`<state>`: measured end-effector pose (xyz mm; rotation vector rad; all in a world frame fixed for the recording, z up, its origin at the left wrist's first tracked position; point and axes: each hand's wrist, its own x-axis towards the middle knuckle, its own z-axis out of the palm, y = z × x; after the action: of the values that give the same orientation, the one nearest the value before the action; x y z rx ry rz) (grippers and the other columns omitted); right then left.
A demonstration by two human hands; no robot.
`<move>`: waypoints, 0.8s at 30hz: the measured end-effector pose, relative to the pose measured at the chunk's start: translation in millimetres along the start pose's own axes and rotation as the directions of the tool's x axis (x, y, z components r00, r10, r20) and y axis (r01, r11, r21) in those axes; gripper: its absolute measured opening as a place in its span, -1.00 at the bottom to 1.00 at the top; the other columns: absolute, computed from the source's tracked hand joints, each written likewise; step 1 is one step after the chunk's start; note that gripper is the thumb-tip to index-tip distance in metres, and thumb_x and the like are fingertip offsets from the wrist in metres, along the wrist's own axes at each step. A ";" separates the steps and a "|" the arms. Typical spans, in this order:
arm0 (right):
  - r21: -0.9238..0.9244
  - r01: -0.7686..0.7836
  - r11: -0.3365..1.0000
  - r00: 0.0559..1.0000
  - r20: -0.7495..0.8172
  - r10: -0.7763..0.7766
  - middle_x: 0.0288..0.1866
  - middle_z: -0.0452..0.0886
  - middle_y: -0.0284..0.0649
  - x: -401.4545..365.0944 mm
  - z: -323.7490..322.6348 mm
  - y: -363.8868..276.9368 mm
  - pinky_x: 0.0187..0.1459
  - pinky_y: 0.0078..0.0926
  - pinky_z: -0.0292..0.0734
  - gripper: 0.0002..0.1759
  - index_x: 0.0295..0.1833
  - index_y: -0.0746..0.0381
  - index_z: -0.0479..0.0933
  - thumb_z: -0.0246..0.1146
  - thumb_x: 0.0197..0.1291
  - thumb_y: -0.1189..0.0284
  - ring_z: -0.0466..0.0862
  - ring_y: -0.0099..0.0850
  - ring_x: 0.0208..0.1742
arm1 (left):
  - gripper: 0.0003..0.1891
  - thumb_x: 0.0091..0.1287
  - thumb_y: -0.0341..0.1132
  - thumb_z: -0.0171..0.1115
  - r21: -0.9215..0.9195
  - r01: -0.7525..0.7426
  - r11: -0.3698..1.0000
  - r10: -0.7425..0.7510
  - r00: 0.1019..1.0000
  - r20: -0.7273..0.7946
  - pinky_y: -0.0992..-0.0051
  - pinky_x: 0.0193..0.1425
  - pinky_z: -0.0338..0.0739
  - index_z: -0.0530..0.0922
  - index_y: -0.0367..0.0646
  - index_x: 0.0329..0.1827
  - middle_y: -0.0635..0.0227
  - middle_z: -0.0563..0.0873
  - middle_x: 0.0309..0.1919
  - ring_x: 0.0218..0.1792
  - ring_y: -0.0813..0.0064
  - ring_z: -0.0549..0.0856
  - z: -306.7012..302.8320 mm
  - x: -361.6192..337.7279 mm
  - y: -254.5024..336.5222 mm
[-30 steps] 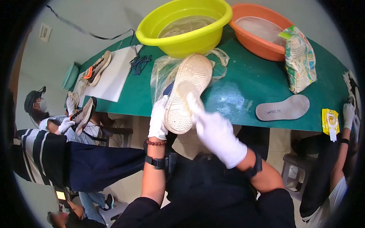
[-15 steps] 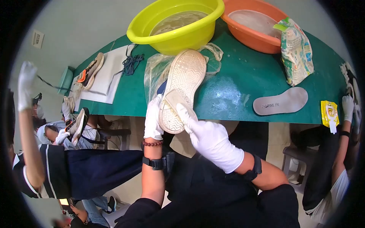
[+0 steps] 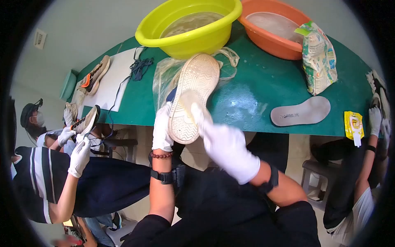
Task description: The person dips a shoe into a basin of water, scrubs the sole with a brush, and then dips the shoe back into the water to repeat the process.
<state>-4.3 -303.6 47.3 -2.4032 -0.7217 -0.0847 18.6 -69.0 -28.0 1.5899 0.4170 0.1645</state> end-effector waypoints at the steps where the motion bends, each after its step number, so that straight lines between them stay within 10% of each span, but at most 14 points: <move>1: -0.062 -0.079 0.995 0.996 0.040 0.081 -0.54 0.62 0.03 18.6 -5.0 5.5 -0.36 -0.03 0.63 -0.30 0.57 -0.21 0.21 0.17 0.32 0.30 0.70 0.00 -0.48 | -0.61 0.61 -0.20 -0.07 -0.050 0.021 0.999 -0.020 1.000 0.020 0.49 -0.06 0.65 0.61 -0.38 0.05 0.21 0.77 -0.12 -0.18 0.47 0.76 2.3 -1.9 2.4; 3: -0.060 -0.267 0.962 0.961 0.059 0.270 -0.35 0.66 0.17 60.7 -8.5 23.9 -0.18 0.05 0.62 -0.43 0.53 -0.21 0.29 0.07 0.41 0.26 0.72 0.09 -0.26 | -0.61 0.61 -0.20 -0.07 -0.393 0.172 0.903 -0.158 0.985 0.067 0.49 -0.03 0.66 0.61 -0.38 0.05 0.22 0.77 -0.11 -0.14 0.45 0.77 9.4 -10.9 23.1; 7: 0.351 -0.030 0.936 0.998 -0.037 0.046 -0.04 0.64 0.24 78.3 -12.0 41.5 0.04 -0.10 0.58 -0.44 0.52 -0.07 0.33 0.07 0.41 0.29 0.68 0.08 0.01 | -0.62 0.61 -0.21 -0.07 -0.024 0.053 0.998 -0.053 0.999 -0.007 0.51 -0.10 0.63 0.62 -0.36 0.05 0.23 0.77 -0.14 -0.22 0.49 0.74 0.2 3.8 5.4; 11: 0.649 0.153 0.745 0.966 0.059 -0.250 0.16 0.63 0.07 89.0 -18.2 11.1 0.08 -0.24 0.58 -0.38 0.57 0.07 0.25 0.06 0.39 0.38 0.69 -0.13 0.02 | -0.57 0.58 -0.15 -0.06 -0.255 0.080 0.964 -0.102 0.992 -0.071 0.40 -0.20 0.59 0.61 -0.41 -0.01 0.17 0.74 -0.20 -0.27 0.41 0.69 9.4 -4.6 11.2; 13: 0.753 -0.348 0.559 0.856 0.498 -0.139 0.08 0.50 -0.17 100.0 -50.0 -18.1 -0.06 -0.51 0.45 -0.34 0.59 0.20 0.18 0.07 0.40 0.39 0.55 -0.43 -0.09 | -0.60 0.60 -0.17 -0.07 -0.297 0.100 0.949 -0.113 0.993 -0.026 0.46 -0.14 0.62 0.58 -0.37 0.08 0.19 0.75 -0.13 -0.25 0.44 0.72 10.2 -8.9 18.4; 15: 0.809 -0.326 0.489 0.899 0.426 -0.104 -0.37 0.38 -0.43 112.3 -42.8 -14.3 -0.50 -0.74 0.31 -0.30 0.61 0.19 0.12 0.11 0.41 0.38 0.38 -0.72 -0.41 | -0.61 0.61 -0.19 -0.09 -0.279 0.118 0.953 -0.123 0.992 0.000 0.49 -0.10 0.64 0.57 -0.35 0.13 0.19 0.76 -0.09 -0.23 0.45 0.74 8.1 -8.0 17.1; 18: 0.821 -0.213 0.530 0.977 0.188 0.101 -0.32 0.46 -0.41 89.5 -54.8 -7.5 -0.44 -0.74 0.35 -0.31 0.61 0.22 0.11 0.10 0.43 0.41 0.37 -0.70 -0.41 | -0.58 0.59 -0.18 -0.08 -0.259 0.128 0.957 -0.148 0.987 -0.060 0.38 -0.23 0.60 0.62 -0.40 -0.07 0.18 0.75 -0.22 -0.32 0.42 0.71 9.4 -0.7 7.1; 22: 0.348 -0.266 0.899 0.959 0.185 0.212 0.26 0.61 0.06 35.8 -23.1 5.7 0.19 -0.39 0.50 -0.32 0.61 0.15 0.11 0.08 0.41 0.45 0.66 -0.08 0.14 | -0.57 0.60 -0.18 -0.10 -0.262 0.087 0.961 -0.095 0.995 -0.020 0.40 -0.21 0.59 0.63 -0.40 -0.09 0.18 0.76 -0.25 -0.30 0.43 0.71 11.8 -10.6 21.9; 24: 0.260 -0.297 0.919 0.946 0.211 0.246 0.07 0.60 0.18 27.1 -24.9 2.2 0.16 -0.20 0.48 -0.30 0.61 0.01 0.09 0.08 0.39 0.40 0.61 0.13 0.11 | -0.55 0.60 -0.18 -0.11 -0.331 0.125 0.935 -0.142 0.989 -0.030 0.39 -0.20 0.59 0.63 -0.42 -0.09 0.17 0.76 -0.27 -0.29 0.42 0.71 14.3 -5.7 19.2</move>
<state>22.6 -306.7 72.4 -2.2184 -0.4310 0.3294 21.6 -84.6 -9.2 1.2265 0.5102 0.1635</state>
